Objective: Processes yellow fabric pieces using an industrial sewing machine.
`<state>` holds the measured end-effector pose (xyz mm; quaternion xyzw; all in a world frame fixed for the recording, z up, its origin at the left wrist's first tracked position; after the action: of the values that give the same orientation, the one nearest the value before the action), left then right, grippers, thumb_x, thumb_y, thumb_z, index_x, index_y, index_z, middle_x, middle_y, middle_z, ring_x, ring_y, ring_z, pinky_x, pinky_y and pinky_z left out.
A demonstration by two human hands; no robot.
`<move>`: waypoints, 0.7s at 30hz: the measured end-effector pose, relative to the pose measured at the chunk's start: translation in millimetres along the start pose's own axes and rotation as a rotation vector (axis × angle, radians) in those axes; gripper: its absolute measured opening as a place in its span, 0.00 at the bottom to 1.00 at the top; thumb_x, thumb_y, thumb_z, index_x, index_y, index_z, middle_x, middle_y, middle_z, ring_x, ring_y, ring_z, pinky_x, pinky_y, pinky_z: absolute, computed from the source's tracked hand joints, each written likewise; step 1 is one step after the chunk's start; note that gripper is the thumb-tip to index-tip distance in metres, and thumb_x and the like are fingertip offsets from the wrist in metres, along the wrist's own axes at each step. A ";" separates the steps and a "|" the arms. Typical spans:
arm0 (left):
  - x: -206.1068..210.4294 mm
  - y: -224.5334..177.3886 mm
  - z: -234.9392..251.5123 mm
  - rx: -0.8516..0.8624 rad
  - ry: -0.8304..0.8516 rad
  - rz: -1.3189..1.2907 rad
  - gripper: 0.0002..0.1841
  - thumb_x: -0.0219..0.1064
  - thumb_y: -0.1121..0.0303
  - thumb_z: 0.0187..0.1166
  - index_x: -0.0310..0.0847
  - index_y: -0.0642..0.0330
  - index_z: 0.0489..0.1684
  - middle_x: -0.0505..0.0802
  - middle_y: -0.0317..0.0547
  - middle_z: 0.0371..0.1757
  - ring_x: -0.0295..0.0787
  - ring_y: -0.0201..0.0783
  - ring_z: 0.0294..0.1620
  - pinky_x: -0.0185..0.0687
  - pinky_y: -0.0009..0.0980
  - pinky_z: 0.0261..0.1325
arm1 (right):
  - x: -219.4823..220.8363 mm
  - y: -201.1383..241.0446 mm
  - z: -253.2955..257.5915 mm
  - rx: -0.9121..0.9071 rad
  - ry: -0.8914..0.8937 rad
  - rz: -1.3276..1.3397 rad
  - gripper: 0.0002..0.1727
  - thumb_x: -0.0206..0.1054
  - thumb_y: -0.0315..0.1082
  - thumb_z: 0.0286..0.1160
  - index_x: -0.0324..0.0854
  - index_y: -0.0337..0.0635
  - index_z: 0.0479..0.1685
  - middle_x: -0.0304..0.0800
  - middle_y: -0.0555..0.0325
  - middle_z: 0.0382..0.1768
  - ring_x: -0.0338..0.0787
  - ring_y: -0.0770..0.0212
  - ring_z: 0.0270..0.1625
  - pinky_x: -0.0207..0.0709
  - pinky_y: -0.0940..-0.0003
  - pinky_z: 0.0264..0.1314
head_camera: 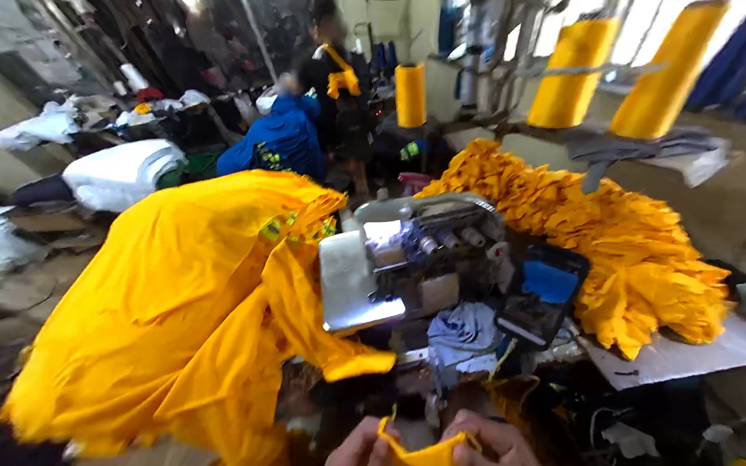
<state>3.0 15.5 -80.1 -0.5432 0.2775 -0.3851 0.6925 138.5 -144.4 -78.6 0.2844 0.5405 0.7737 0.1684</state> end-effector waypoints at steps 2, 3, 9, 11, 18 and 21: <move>-2.9 -5.0 0.9 -0.042 0.006 -0.039 0.08 0.63 0.67 0.86 0.91 0.51 0.47 0.94 0.30 0.47 0.90 0.24 0.49 0.88 0.25 0.54 | 2.6 1.9 2.6 -0.032 0.089 -0.040 0.09 0.69 0.40 0.82 0.91 0.46 0.45 0.93 0.66 0.47 0.89 0.72 0.53 0.86 0.71 0.59; -3.1 -6.9 0.4 -0.077 -0.015 -0.086 0.07 0.66 0.67 0.84 0.91 0.52 0.46 0.94 0.31 0.46 0.90 0.24 0.46 0.88 0.25 0.52 | 3.8 3.4 2.6 -0.034 0.147 -0.038 0.09 0.68 0.40 0.83 0.91 0.48 0.47 0.93 0.68 0.47 0.89 0.75 0.53 0.85 0.74 0.58; -1.0 -4.7 -1.2 -0.110 0.118 -0.349 0.10 0.65 0.61 0.85 0.91 0.54 0.48 0.93 0.36 0.46 0.89 0.26 0.46 0.87 0.25 0.53 | 15.1 6.8 4.9 -0.108 0.425 0.050 0.14 0.65 0.41 0.87 0.91 0.40 0.49 0.92 0.56 0.45 0.89 0.69 0.53 0.84 0.72 0.58; 1.9 -5.4 -1.5 -0.138 0.177 -0.423 0.09 0.67 0.62 0.83 0.91 0.54 0.47 0.93 0.34 0.47 0.88 0.24 0.48 0.85 0.24 0.54 | 17.7 6.9 7.7 -0.135 0.390 0.001 0.13 0.65 0.40 0.86 0.91 0.41 0.49 0.89 0.58 0.46 0.86 0.71 0.53 0.81 0.75 0.58; 11.8 -9.6 0.9 -0.201 0.227 -0.525 0.06 0.72 0.65 0.78 0.89 0.53 0.45 0.93 0.32 0.43 0.88 0.21 0.45 0.84 0.21 0.51 | 26.0 9.7 10.6 -0.075 0.171 -0.027 0.11 0.75 0.38 0.75 0.90 0.48 0.53 0.92 0.69 0.47 0.89 0.78 0.49 0.86 0.80 0.53; 14.5 -10.6 1.0 -0.237 0.236 -0.520 0.05 0.73 0.65 0.77 0.89 0.51 0.45 0.93 0.29 0.43 0.87 0.20 0.45 0.83 0.20 0.51 | 25.6 8.6 10.2 -0.075 0.170 -0.089 0.15 0.76 0.40 0.74 0.91 0.44 0.54 0.91 0.65 0.44 0.89 0.76 0.47 0.86 0.79 0.51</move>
<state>9.3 2.8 -69.1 -0.6244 0.2505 -0.5749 0.4657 125.2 -125.4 -61.3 0.1869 0.5358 0.8064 0.1668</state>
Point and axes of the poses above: each hand's wrist, its own z-axis towards the middle knuckle, its own x-axis out of the palm, y = z × x, the point moved 2 cm from there along z, towards the middle knuckle
